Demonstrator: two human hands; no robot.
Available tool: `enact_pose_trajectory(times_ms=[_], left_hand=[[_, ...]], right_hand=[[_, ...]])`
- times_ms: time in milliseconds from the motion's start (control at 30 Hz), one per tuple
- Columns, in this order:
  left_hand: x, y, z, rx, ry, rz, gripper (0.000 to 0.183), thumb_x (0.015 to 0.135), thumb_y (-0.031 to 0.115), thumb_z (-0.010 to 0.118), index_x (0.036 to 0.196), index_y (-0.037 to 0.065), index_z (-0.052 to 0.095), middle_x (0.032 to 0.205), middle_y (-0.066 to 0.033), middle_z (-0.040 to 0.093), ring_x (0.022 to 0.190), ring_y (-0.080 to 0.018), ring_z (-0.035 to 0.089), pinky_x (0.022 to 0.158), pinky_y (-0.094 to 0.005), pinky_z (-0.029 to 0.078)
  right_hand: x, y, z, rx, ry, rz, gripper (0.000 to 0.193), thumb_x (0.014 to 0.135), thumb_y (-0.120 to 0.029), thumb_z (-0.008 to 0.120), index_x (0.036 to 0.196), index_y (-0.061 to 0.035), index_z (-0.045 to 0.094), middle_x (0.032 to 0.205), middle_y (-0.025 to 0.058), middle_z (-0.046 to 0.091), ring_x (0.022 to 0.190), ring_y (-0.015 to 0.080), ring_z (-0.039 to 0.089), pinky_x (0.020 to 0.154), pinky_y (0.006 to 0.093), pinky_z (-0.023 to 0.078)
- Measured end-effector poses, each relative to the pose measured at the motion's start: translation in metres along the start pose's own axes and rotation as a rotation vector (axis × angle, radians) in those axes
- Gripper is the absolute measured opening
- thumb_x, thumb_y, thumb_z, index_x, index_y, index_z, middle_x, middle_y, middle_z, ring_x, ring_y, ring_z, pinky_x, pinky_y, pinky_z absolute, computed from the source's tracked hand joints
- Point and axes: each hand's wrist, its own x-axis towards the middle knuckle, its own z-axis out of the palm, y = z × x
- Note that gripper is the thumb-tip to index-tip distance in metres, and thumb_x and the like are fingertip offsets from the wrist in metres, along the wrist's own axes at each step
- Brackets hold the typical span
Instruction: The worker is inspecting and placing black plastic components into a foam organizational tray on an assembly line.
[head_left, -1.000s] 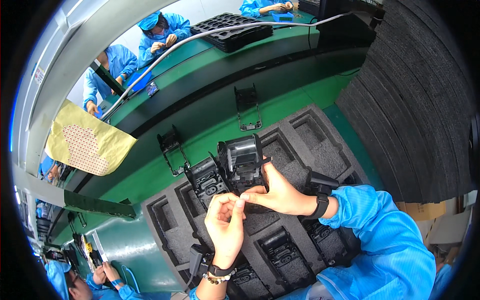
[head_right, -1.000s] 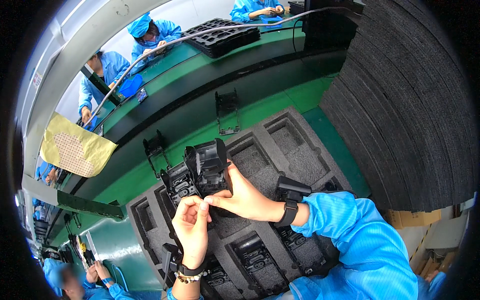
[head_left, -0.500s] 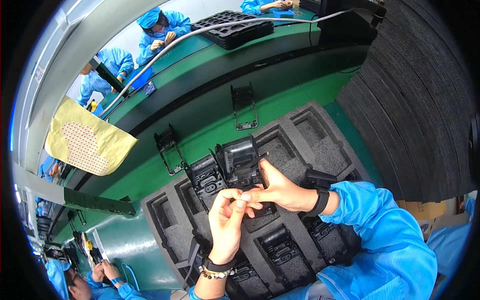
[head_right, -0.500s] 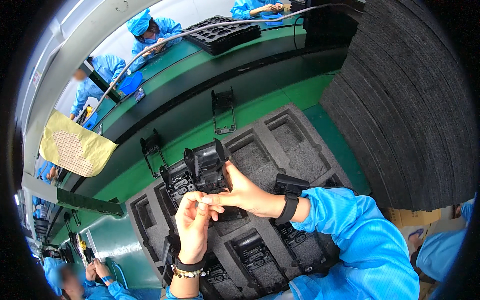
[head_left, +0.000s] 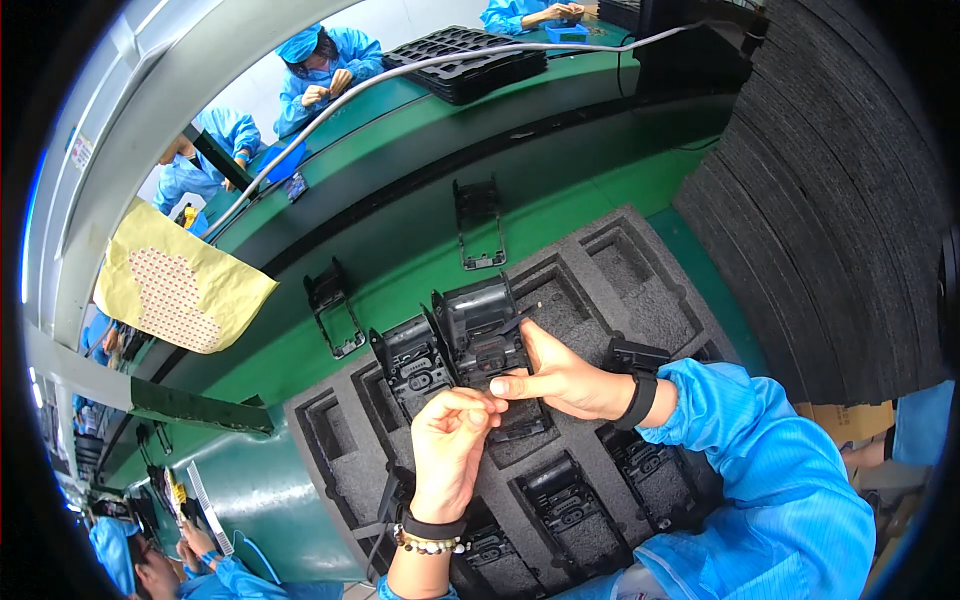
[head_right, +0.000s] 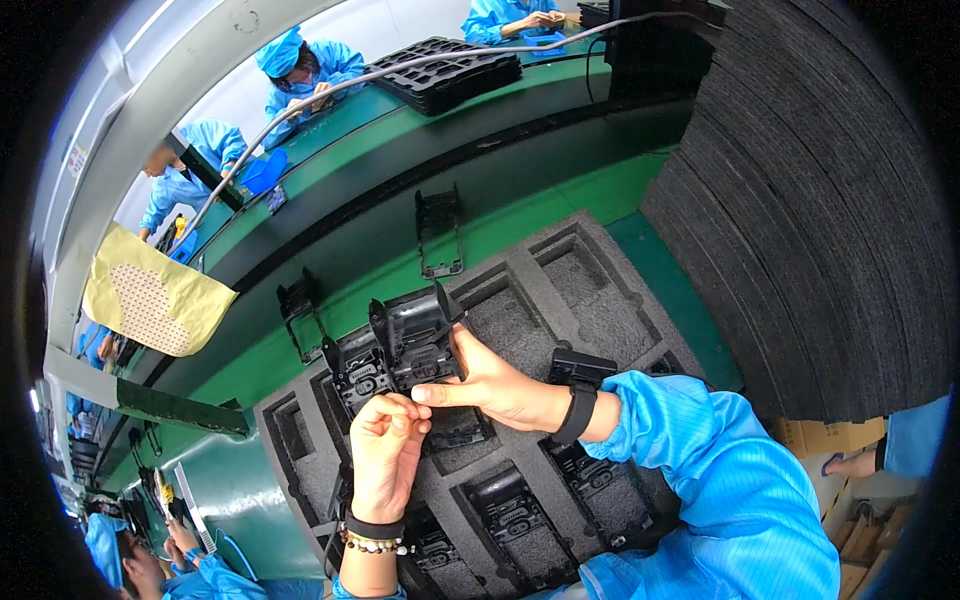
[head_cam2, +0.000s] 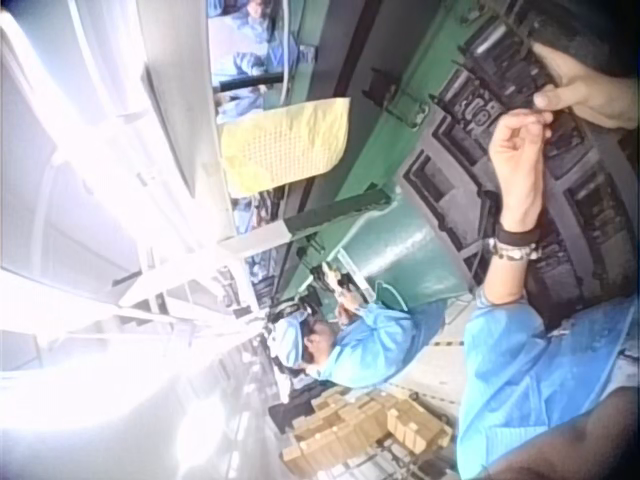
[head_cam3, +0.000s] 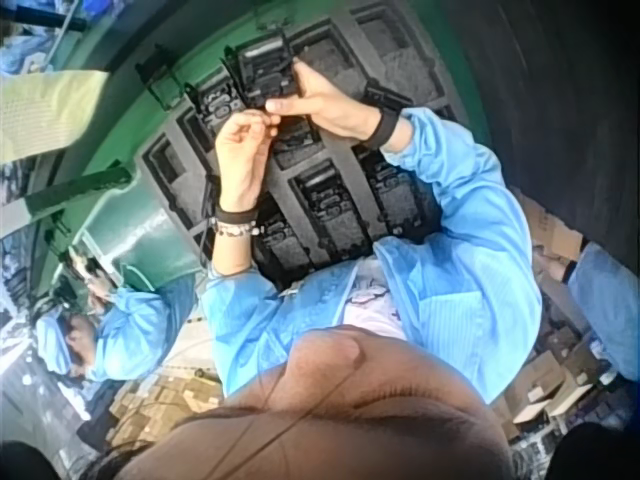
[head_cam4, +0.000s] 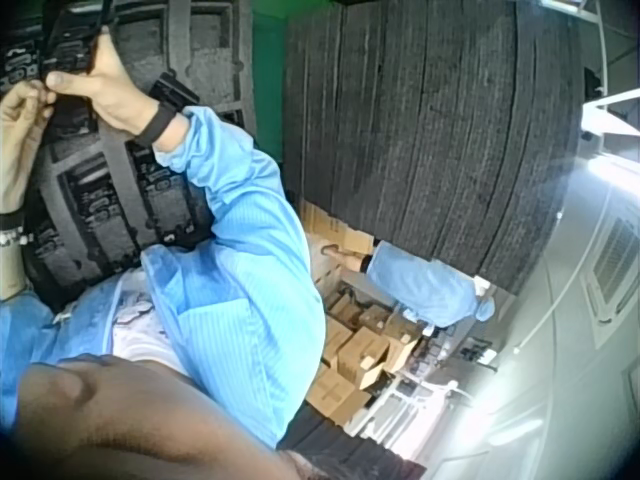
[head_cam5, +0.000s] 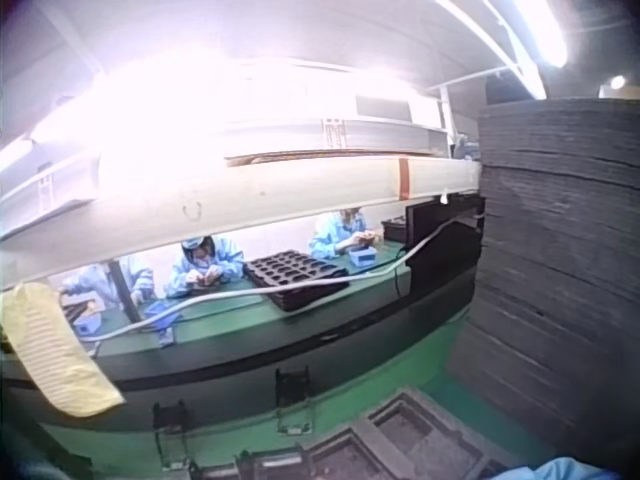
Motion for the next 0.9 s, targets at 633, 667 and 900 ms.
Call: enact_pose_trajectory(times_ms=[633, 667, 900], left_hand=[[0.0002, 0.0051, 0.0048, -0.026, 0.021, -0.044, 0.015, 0.091, 0.015, 0.068, 0.084, 0.004, 0.059, 0.088, -0.0052, 0.059, 0.088, -0.0161, 0.056, 0.078, -0.0279, 0.046], [0.0005, 0.0052, 0.0052, -0.034, 0.017, -0.039, 0.016, 0.091, 0.016, 0.068, 0.084, 0.004, 0.058, 0.087, -0.0044, 0.058, 0.088, -0.0156, 0.055, 0.078, -0.0276, 0.046], [-0.0002, 0.0029, -0.003, -0.123, -0.031, -0.023, 0.006, 0.094, 0.009, 0.064, 0.092, 0.004, 0.062, 0.091, -0.0041, 0.06, 0.085, -0.0148, 0.057, 0.081, -0.0279, 0.048]], right_hand=[[0.0009, 0.0012, -0.003, -0.043, 0.015, -0.015, 0.074, 0.087, -0.008, 0.073, 0.143, -0.0061, 0.025, 0.129, 0.0058, 0.046, 0.119, 0.0132, 0.049, 0.101, 0.0304, 0.043], [0.0008, 0.0012, -0.0029, -0.043, 0.012, -0.016, 0.074, 0.087, -0.008, 0.073, 0.143, -0.0061, 0.025, 0.129, 0.0058, 0.046, 0.119, 0.0132, 0.049, 0.101, 0.0304, 0.043], [-0.0001, 0.0024, -0.0015, -0.039, -0.002, -0.029, 0.07, 0.09, -0.007, 0.07, 0.143, -0.0057, 0.025, 0.128, 0.007, 0.047, 0.118, 0.0149, 0.051, 0.098, 0.0316, 0.047]])
